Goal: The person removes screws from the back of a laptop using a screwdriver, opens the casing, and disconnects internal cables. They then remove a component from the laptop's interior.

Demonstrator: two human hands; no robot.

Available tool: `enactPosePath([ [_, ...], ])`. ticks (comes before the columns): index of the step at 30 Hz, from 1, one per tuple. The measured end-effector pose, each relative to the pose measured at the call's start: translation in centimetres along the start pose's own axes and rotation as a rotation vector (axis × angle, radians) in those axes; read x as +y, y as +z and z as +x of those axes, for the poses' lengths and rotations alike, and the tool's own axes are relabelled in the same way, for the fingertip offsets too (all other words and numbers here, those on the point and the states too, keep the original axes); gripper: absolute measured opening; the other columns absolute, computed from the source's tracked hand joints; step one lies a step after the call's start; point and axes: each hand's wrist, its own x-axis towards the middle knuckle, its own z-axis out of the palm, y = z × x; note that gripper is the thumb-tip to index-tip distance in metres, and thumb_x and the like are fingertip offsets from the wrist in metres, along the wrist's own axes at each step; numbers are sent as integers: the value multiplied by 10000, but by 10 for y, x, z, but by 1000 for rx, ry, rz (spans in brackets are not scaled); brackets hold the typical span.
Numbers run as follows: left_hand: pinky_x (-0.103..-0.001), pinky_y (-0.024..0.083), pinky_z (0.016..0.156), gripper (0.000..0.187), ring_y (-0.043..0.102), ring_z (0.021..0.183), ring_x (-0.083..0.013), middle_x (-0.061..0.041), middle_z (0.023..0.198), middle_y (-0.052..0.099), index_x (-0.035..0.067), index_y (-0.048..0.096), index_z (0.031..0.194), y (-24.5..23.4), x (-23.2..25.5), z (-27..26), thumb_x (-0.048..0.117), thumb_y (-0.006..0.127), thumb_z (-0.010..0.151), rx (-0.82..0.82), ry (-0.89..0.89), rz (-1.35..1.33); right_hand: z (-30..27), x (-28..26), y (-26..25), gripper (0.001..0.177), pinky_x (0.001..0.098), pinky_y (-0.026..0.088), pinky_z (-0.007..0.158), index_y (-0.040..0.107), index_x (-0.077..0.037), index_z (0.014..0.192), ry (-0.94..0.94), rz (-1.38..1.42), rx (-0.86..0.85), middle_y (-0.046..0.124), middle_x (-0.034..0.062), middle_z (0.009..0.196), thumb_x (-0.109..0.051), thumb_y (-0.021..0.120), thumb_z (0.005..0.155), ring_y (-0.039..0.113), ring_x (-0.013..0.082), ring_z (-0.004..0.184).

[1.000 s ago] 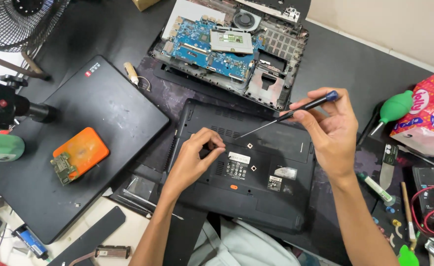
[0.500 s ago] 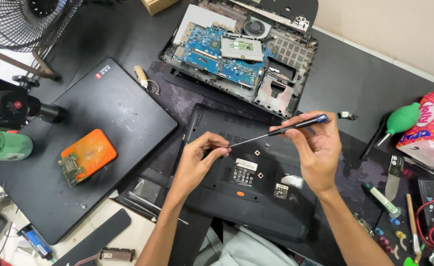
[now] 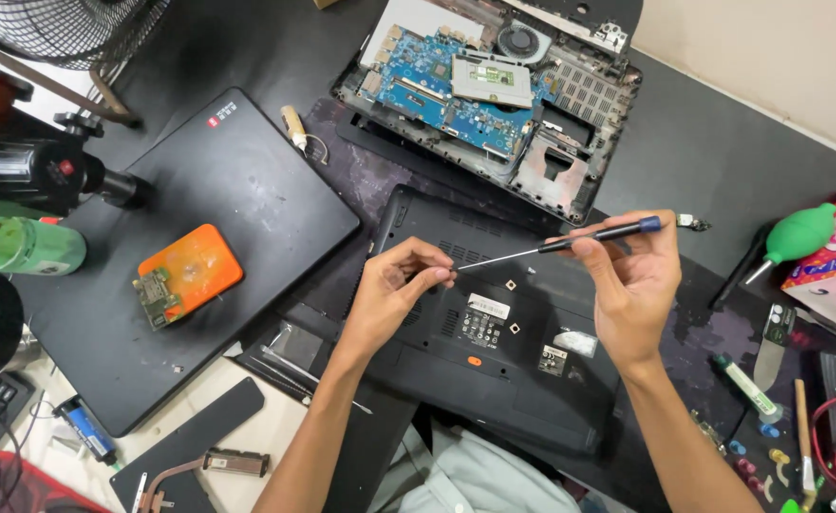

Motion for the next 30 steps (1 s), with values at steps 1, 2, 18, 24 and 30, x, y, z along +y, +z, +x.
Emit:
enactPosePath([
  [1,-277,571,860,96,705,912,-136,-77,986,719,-42,679,1055,0,-1,1,12,692,977,1,16,10,-3,8,-5,239,399,619,942,464,-2,1188,-25,-42,28,623,159,1068,104,664,1112,666,260,994],
  [2,-277,571,860,96,705,912,-136,-77,986,719,-42,679,1055,-1,3,1,12,692,977,-1,13,7,1,0,-1,239,399,619,942,464,-2,1188,-23,-46,30,623,159,1068,104,664,1112,666,260,994],
  [18,-392,438,1151,339,555,1420,-289,-120,1431,646,57,654,1283,-29,35,-3,7,677,949,167,230,625,43,-14,87,533,343,602,926,237,-149,1427,-332,-270,-505,616,258,1273,157,521,1096,709,265,1047],
  [24,-446,397,1162,300,434,1477,-368,-140,1496,556,77,681,1211,-24,29,-7,43,701,914,105,233,777,38,-8,84,524,339,605,943,241,-145,1429,-305,-304,-504,622,239,1274,158,526,1111,710,255,1052],
  [30,-447,368,1180,228,408,1488,-358,-127,1513,527,85,705,1150,-21,24,-5,56,695,924,122,229,838,41,-1,86,534,351,622,934,273,-120,1390,-310,-266,-478,612,214,1234,154,595,1062,702,259,1052],
])
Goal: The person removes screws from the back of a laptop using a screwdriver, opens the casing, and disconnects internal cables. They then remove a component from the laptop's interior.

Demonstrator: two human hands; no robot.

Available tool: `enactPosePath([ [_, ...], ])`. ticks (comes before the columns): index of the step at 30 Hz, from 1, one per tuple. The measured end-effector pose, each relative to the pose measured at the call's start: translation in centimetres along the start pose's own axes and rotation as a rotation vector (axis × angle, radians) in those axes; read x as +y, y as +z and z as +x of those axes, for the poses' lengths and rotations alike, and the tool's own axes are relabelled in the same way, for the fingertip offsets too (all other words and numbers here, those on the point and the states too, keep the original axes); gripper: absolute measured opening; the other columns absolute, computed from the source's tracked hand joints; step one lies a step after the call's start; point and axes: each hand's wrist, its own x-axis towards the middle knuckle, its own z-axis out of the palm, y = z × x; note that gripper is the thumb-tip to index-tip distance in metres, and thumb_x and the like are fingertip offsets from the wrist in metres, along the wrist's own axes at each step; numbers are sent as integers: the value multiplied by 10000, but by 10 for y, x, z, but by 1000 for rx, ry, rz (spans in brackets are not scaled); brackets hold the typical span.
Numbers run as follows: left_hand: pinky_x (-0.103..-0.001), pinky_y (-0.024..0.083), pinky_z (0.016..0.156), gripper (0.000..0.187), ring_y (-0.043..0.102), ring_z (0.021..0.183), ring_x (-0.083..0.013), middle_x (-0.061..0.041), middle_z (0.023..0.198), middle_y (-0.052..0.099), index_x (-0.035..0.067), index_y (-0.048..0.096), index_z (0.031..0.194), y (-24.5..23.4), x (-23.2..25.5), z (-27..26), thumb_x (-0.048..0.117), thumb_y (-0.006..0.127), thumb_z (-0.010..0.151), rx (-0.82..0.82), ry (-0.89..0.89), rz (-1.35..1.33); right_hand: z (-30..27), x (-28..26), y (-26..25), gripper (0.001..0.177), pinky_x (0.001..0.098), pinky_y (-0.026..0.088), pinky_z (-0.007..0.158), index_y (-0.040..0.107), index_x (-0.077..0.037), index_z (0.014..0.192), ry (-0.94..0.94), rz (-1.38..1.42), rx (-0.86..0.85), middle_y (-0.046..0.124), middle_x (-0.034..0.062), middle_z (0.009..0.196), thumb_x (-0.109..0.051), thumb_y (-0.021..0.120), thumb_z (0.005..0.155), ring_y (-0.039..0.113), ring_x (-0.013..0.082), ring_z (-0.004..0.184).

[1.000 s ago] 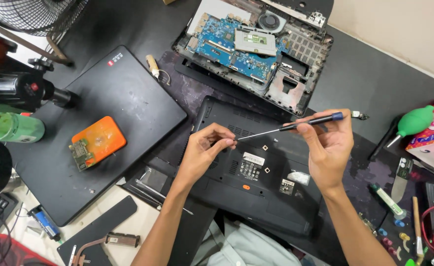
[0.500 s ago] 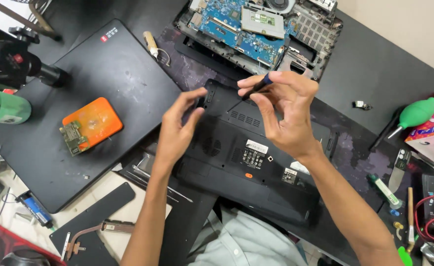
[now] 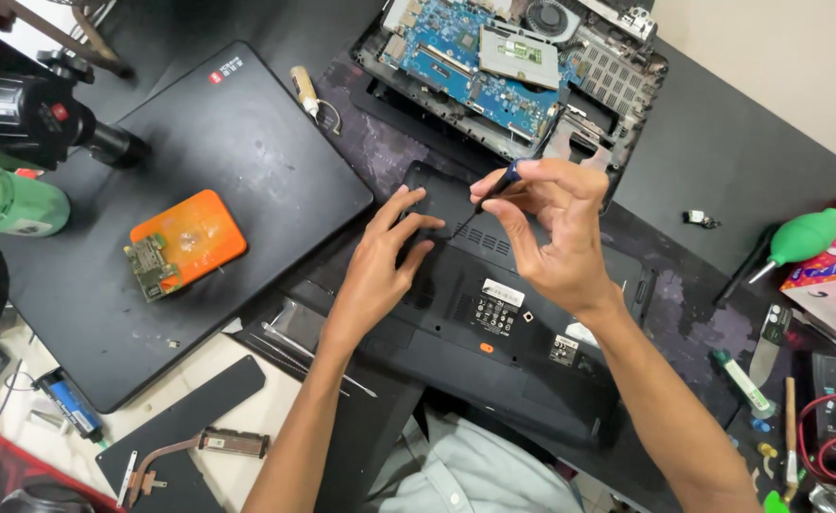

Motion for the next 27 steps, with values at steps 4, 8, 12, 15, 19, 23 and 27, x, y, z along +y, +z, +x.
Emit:
enactPosePath([
  [4,-444,375,1169,211,413,1484,-356,-124,1510,529,100,724,1133,-4,6,1,70,696,926,-7,-22,5,-1,0,1,529,348,633,939,277,-125,1387,-16,2,-22,610,206,1237,155,591,1066,709,257,1069],
  [8,-446,374,1173,206,410,1489,-363,-136,1511,524,113,749,1120,-4,7,0,69,691,927,-12,11,34,-9,7,5,506,351,634,964,297,-102,1369,-19,-31,20,608,194,1218,143,602,1049,709,256,1111],
  [12,-456,359,1169,199,401,1478,-377,-153,1509,514,121,760,1110,-2,7,0,93,707,920,-7,29,71,9,-14,8,562,334,584,851,433,-63,1237,-54,-241,125,599,195,1074,6,827,842,669,266,938],
  [15,-456,361,1168,202,405,1476,-375,-155,1511,513,131,765,1112,-1,8,-2,107,710,919,-6,18,86,16,-32,11,450,333,561,933,399,-45,1212,-59,-98,160,599,197,1119,-13,727,906,660,261,1028],
  [19,-463,357,1162,215,405,1470,-380,-163,1508,511,139,781,1104,-1,5,1,112,728,897,-24,16,88,-7,5,7,551,255,555,902,439,-71,1224,-94,-43,219,562,143,1117,-17,881,900,649,170,990],
  [23,-460,363,1161,212,412,1475,-376,-158,1514,515,141,776,1105,-2,6,2,113,730,899,-19,9,87,19,-32,9,306,365,555,997,449,-14,1150,-92,-94,107,611,269,1212,101,641,940,658,310,1133],
  [27,-460,362,1163,227,409,1475,-380,-164,1515,509,145,777,1124,-2,5,1,108,730,905,-24,31,87,9,-21,7,406,328,594,958,490,-51,1196,-137,-170,165,647,162,1129,36,799,948,699,204,1007],
])
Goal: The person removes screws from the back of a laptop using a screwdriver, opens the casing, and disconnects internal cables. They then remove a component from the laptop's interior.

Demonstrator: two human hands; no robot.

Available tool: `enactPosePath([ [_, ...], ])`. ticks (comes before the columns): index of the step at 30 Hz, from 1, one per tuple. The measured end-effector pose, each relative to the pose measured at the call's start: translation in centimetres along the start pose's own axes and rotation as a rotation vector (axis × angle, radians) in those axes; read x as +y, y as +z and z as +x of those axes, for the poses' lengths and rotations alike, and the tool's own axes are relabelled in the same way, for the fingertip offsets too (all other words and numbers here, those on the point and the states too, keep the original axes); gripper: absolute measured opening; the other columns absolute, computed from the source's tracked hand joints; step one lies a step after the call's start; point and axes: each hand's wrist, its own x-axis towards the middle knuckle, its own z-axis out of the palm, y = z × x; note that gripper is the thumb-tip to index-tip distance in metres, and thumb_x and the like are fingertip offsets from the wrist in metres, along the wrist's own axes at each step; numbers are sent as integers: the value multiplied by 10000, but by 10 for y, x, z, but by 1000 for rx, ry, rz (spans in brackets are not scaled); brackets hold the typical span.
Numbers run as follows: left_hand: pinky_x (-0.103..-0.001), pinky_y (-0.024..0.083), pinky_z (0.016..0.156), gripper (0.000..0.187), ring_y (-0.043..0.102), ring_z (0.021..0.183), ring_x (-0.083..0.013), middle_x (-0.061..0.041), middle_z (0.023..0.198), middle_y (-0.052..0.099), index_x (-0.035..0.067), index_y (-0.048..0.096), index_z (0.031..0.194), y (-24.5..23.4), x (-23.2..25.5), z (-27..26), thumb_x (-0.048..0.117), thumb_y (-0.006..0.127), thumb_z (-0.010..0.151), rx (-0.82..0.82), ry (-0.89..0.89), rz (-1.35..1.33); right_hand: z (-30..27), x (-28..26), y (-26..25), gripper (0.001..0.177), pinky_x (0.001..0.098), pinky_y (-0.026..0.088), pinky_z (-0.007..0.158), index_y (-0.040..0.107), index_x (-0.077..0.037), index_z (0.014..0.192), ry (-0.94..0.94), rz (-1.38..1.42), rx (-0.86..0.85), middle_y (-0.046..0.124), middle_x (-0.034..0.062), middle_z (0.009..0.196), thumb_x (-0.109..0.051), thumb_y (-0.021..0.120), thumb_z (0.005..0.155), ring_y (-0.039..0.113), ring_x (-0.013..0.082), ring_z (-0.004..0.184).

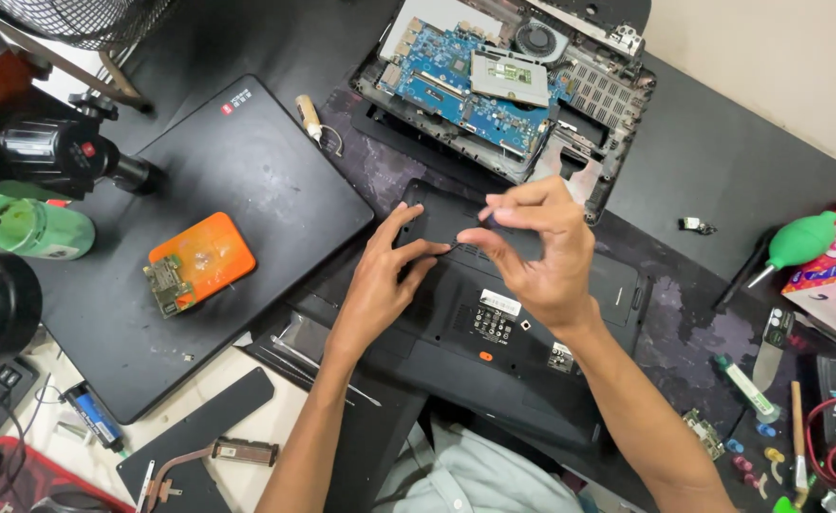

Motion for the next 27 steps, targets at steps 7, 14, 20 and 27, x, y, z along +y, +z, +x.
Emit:
enactPosePath([
  [7,-452,346,1169,242,398,1484,-381,-146,1526,499,149,777,1140,-3,4,-2,123,732,904,-20,-10,6,-16,12,3,442,260,598,846,471,-63,1195,64,123,-8,598,128,1053,59,806,933,682,177,982],
  [14,-424,450,932,108,599,1034,-297,-97,991,644,86,765,934,-7,50,0,176,751,874,-95,-92,227,-14,19,-3,333,301,633,944,437,-61,1257,185,355,-26,617,145,1109,145,615,1066,717,201,1034],
  [20,-423,435,841,133,569,948,-290,-79,939,611,59,748,999,18,52,-6,130,709,894,-153,156,154,1,7,-5,436,365,612,1026,413,-43,1295,116,193,-142,644,200,1222,133,685,1003,696,244,1169],
  [27,-412,433,862,87,574,969,-276,-71,939,611,77,734,950,28,46,-7,125,710,881,-145,159,187,4,16,-32,495,307,607,949,351,-61,1404,272,216,-53,699,194,1176,140,651,1066,724,206,1051],
])
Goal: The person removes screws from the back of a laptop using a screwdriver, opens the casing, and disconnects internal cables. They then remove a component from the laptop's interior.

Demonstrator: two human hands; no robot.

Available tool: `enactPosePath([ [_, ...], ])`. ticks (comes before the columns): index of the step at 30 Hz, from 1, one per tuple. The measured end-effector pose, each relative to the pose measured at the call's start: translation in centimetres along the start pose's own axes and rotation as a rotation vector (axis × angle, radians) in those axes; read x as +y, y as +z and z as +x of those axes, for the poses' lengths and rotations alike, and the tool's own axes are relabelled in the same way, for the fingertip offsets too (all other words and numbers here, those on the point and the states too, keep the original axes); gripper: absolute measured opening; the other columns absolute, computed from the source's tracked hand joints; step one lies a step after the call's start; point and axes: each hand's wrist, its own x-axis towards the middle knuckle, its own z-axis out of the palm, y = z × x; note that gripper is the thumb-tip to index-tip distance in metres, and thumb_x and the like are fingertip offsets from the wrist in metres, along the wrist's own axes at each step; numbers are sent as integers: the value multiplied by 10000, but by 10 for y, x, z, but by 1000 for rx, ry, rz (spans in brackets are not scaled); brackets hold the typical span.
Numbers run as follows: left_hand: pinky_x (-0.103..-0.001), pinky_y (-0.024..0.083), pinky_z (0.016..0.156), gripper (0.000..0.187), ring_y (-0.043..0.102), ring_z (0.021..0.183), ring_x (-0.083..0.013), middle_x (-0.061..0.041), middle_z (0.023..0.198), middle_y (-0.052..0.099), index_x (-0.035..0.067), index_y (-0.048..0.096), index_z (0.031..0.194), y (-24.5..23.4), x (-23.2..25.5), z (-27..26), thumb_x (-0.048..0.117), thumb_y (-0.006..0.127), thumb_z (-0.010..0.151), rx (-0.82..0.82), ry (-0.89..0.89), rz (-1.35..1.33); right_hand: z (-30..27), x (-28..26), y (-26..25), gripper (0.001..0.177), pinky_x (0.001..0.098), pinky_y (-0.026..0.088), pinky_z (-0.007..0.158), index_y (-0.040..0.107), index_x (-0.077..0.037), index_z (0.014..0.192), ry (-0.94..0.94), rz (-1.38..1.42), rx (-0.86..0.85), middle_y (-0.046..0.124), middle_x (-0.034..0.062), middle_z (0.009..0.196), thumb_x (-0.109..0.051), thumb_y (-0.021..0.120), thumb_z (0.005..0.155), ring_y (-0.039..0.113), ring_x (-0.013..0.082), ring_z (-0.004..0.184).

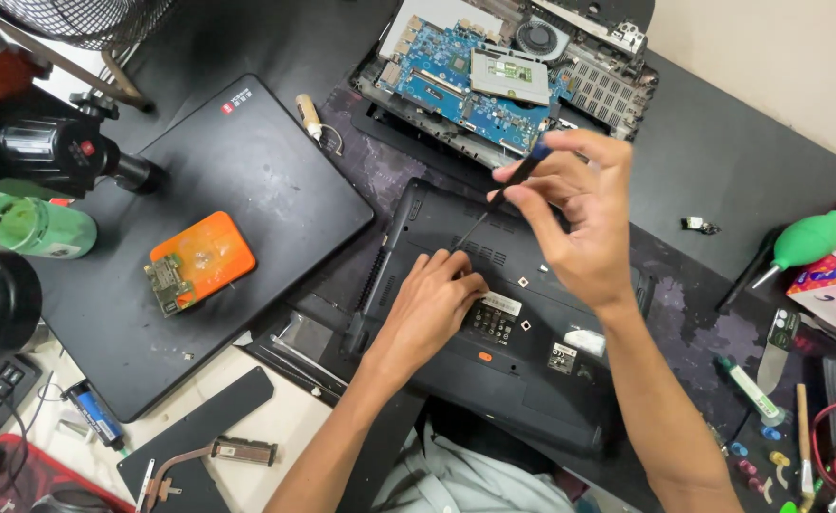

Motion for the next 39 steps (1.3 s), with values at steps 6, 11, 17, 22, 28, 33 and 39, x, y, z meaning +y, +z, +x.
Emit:
enactPosePath([
  [6,-376,497,836,83,623,938,-262,-94,964,630,23,687,946,-2,-8,4,49,713,871,79,-52,-217,8,-6,-26,487,315,642,965,278,-60,1480,-2,123,195,697,176,1201,87,627,1174,710,180,1078],
  [11,-307,554,860,64,673,913,-154,-83,982,716,8,633,978,4,-47,0,-21,685,953,248,-285,-855,14,-1,-27,420,398,639,929,410,-6,1506,-20,234,298,652,132,1182,30,622,1146,682,164,1095],
  [17,-323,575,941,105,711,974,-173,-123,1031,739,4,645,1004,-17,-47,5,-21,719,934,364,-350,-1303,7,7,-19,248,435,661,986,477,24,1370,-3,346,267,657,137,1183,21,614,1164,689,179,1102],
  [22,-341,583,949,100,721,976,-182,-120,1017,737,-1,649,1025,-20,-46,3,-7,712,948,352,-332,-1310,4,7,-13,229,457,661,983,479,10,1346,-7,362,241,668,146,1179,16,609,1158,699,189,1081],
  [28,-338,584,949,103,722,976,-180,-110,1022,730,-1,650,1040,-25,-46,2,-13,712,958,358,-317,-1299,4,8,-6,240,467,664,992,467,10,1349,-4,327,237,655,136,1192,21,609,1156,692,186,1122],
  [33,-329,587,942,110,723,975,-176,-101,1023,730,0,647,1044,-31,-49,1,-18,708,955,388,-307,-1278,-1,11,-1,207,472,612,1005,465,-5,1338,-30,339,246,658,140,1187,18,595,1179,694,187,1113],
  [39,-319,590,930,105,721,971,-164,-96,1019,728,0,647,1046,-35,-51,0,-26,700,960,401,-299,-1263,-1,12,5,211,476,657,1005,467,-16,1316,-16,365,280,651,134,1157,18,605,1160,686,187,1078],
])
